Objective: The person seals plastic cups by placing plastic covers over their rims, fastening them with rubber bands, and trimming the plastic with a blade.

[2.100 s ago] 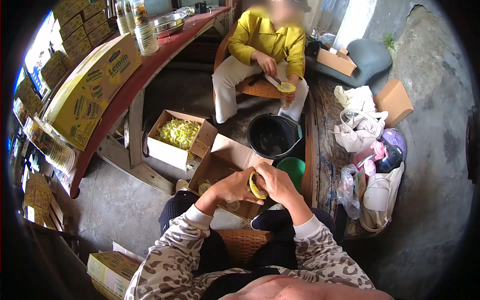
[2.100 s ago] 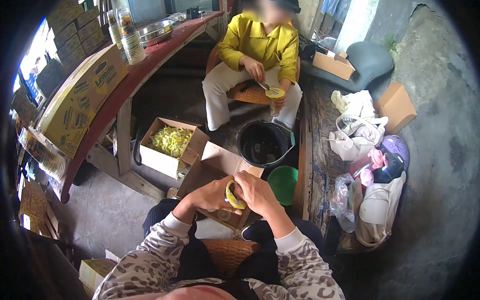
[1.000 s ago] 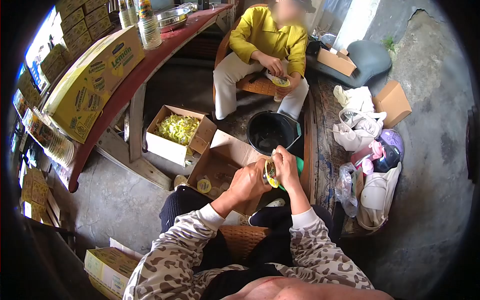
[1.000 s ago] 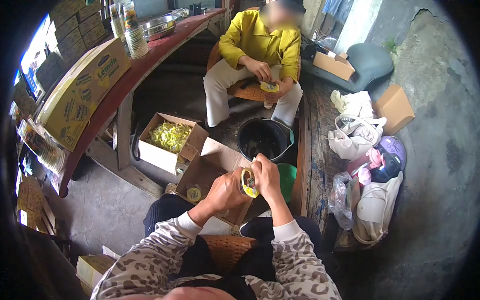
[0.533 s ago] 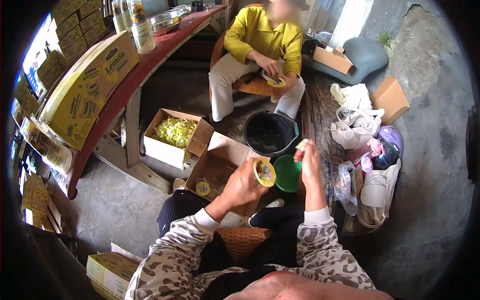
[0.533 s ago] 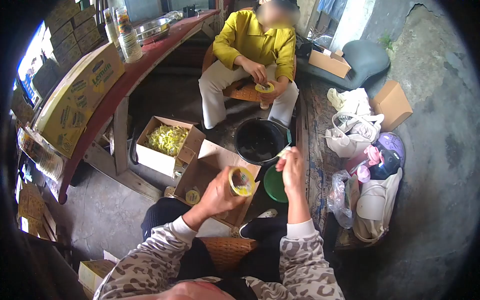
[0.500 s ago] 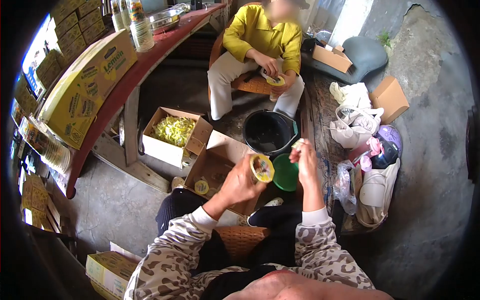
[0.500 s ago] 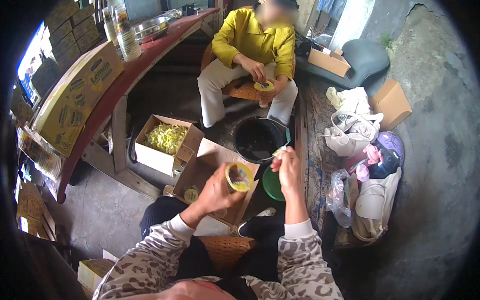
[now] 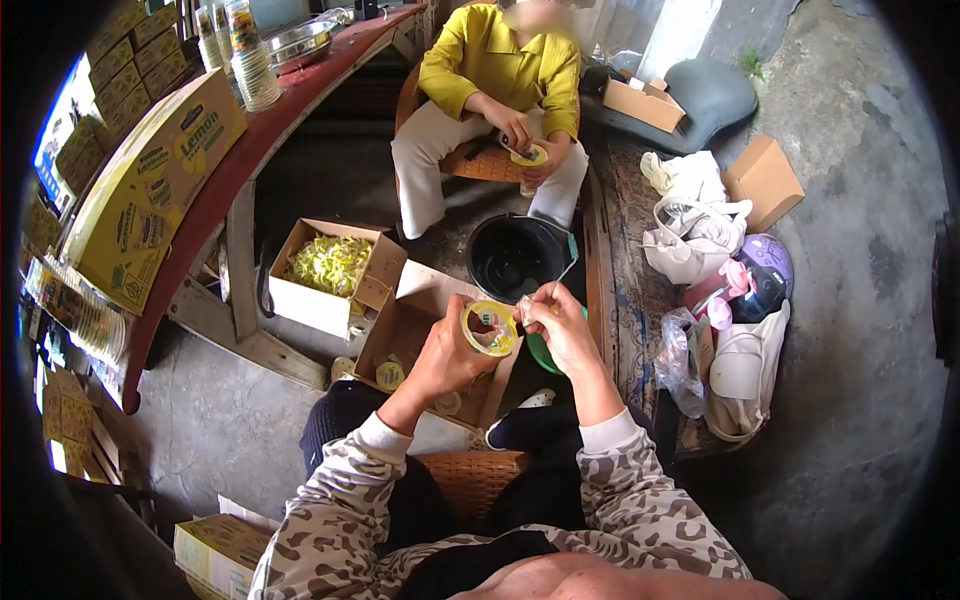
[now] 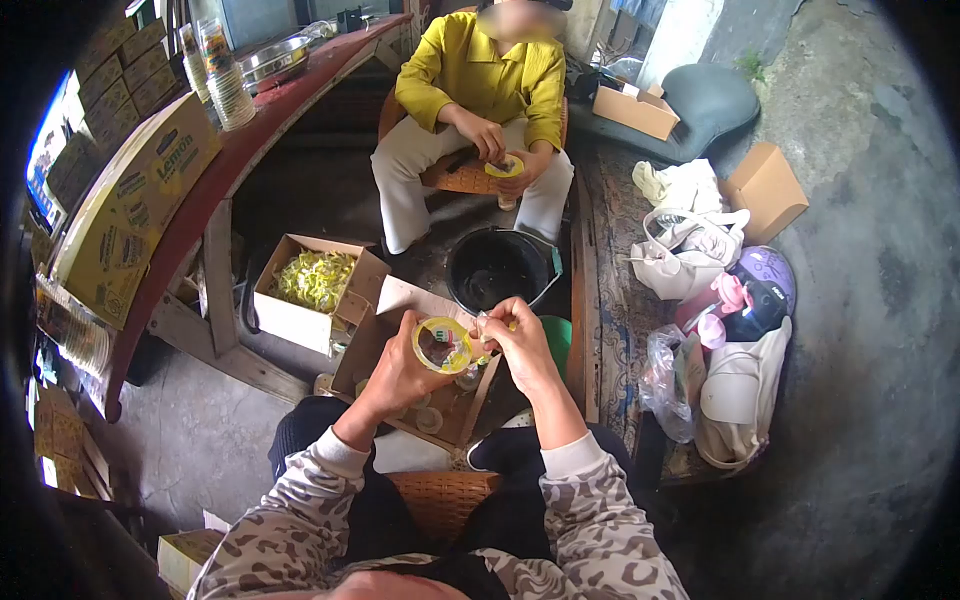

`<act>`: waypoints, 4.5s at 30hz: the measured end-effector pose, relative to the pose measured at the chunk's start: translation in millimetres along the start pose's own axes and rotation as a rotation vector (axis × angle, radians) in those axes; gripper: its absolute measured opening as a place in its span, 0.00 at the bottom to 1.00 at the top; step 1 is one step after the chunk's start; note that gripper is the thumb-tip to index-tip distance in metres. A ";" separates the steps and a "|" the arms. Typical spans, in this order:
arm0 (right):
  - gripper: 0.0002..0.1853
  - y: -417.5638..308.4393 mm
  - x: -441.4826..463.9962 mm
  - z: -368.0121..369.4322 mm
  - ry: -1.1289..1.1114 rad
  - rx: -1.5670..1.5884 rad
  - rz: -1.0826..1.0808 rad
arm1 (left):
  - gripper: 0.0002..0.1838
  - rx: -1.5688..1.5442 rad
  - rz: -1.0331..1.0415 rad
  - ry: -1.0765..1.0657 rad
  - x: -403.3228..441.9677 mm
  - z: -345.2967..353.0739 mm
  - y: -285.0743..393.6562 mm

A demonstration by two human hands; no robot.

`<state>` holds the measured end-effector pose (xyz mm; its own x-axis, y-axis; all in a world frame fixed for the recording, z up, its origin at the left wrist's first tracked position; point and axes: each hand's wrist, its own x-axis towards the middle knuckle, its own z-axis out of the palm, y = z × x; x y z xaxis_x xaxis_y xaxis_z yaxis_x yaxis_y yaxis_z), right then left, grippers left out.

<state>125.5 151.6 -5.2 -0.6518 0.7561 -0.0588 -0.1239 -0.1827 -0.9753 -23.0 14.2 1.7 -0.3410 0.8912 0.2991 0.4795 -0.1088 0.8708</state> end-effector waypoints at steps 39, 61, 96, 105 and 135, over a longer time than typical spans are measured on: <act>0.12 7.0 -11.6 22.5 -0.162 -1.008 -0.559 | 0.29 0.291 0.003 -0.185 -5.8 2.8 -6.6; 0.07 -1.4 -18.3 28.5 -0.193 -1.136 -0.666 | 0.28 0.154 -0.017 -0.345 -4.2 -9.2 -10.0; 0.09 2.3 -13.4 25.6 -0.079 -0.658 -0.409 | 0.45 -0.238 -0.040 -0.366 -5.4 8.1 -6.8; 0.12 -6.0 -18.9 31.4 -0.222 -0.201 -0.290 | 0.27 -0.397 -0.203 -0.495 -3.7 6.3 -10.5; 0.18 -14.1 -27.4 24.6 -0.074 -1.257 -0.486 | 0.30 0.081 -0.007 -0.154 -6.4 11.6 -10.6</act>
<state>126.6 118.0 15.3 -0.7816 0.5367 0.3180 0.3858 0.8164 -0.4296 -16.5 14.8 -14.0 -0.2195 0.9496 0.2240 0.5430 -0.0719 0.8366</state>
